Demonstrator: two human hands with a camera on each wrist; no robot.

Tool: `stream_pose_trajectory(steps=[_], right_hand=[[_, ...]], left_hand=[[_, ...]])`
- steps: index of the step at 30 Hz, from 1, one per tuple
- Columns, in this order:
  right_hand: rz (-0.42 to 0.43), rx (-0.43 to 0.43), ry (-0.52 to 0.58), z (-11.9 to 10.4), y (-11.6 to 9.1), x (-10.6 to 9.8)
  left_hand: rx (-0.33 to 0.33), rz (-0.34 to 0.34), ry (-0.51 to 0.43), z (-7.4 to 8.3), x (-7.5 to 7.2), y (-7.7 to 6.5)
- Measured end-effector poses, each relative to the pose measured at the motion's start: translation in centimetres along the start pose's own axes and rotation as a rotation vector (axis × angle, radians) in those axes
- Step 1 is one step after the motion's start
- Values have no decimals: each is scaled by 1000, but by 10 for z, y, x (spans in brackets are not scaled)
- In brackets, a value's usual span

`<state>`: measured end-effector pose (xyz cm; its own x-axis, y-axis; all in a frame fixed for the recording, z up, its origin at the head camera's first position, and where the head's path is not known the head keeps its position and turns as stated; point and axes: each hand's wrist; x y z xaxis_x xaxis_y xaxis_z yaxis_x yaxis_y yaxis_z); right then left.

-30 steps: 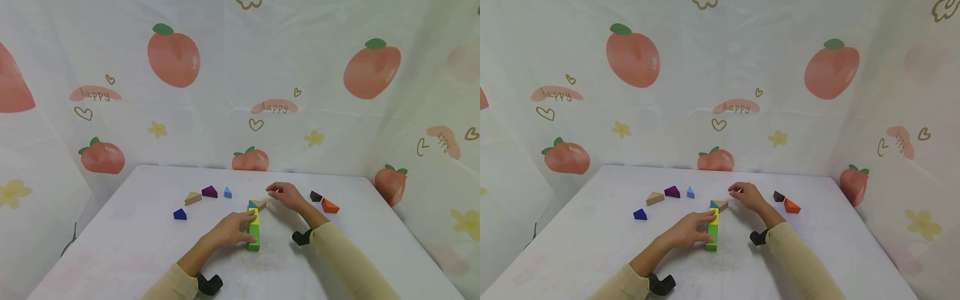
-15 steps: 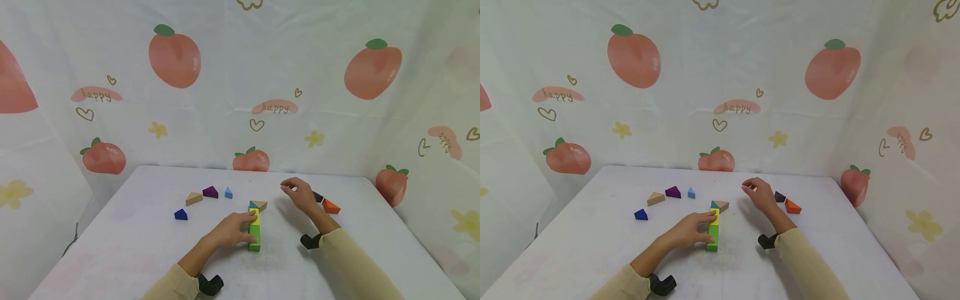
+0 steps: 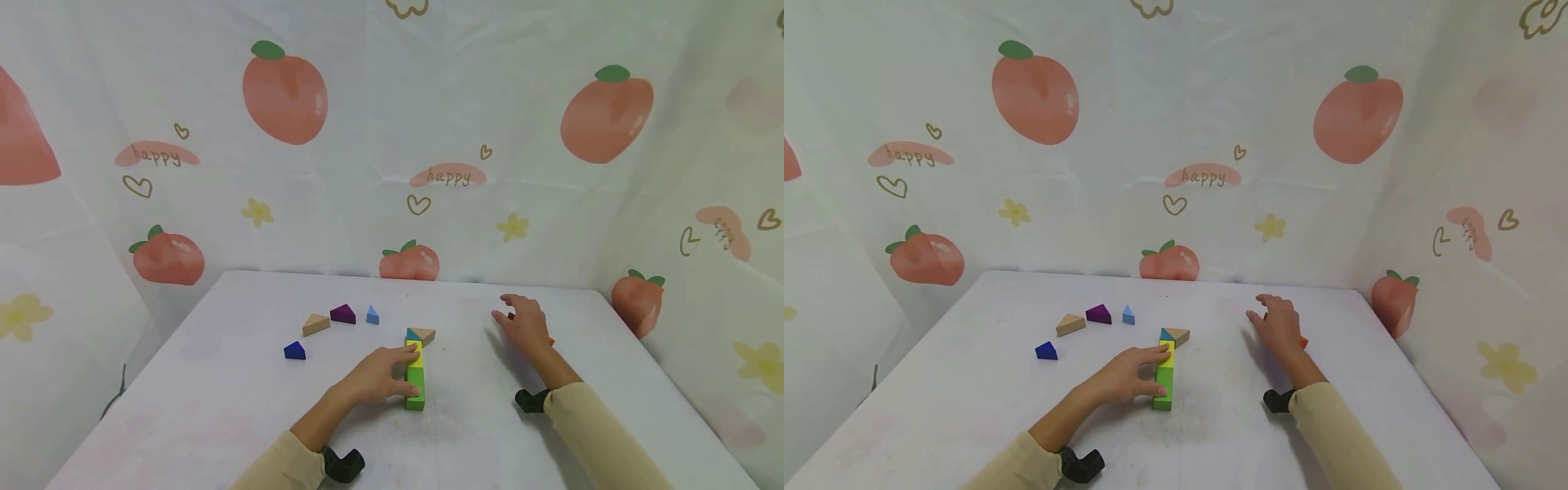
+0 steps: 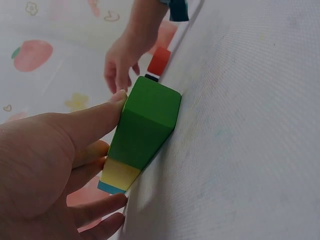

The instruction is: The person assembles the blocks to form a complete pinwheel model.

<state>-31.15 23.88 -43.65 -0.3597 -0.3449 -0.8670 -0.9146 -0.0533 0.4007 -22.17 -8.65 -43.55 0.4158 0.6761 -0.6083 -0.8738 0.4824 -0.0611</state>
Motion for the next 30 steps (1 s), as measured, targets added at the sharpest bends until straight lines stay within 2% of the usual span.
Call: stream_pose_trajectory(steps=[10, 19, 25, 30], right_hand=[[-138, 100, -159, 12, -2, -1], [-194, 146, -123, 13, 3, -1], [-245, 191, -137, 12, 6, 0], [-247, 178, -154, 11, 6, -3]], left_hand=[[-14, 4, -4, 0, 0, 0], [0, 3, -5, -1, 1, 0], [8, 4, 2, -2, 1, 0], [10, 8, 6, -1, 0, 0]])
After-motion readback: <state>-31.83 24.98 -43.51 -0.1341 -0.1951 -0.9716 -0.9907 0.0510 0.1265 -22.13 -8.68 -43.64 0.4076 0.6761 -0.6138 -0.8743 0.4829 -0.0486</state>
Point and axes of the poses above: each hand's wrist, its own y-axis towards the middle knuckle, its own x-axis out of the palm, z = x × y, and after that the axes turned 12 degrees about -y, right-handed
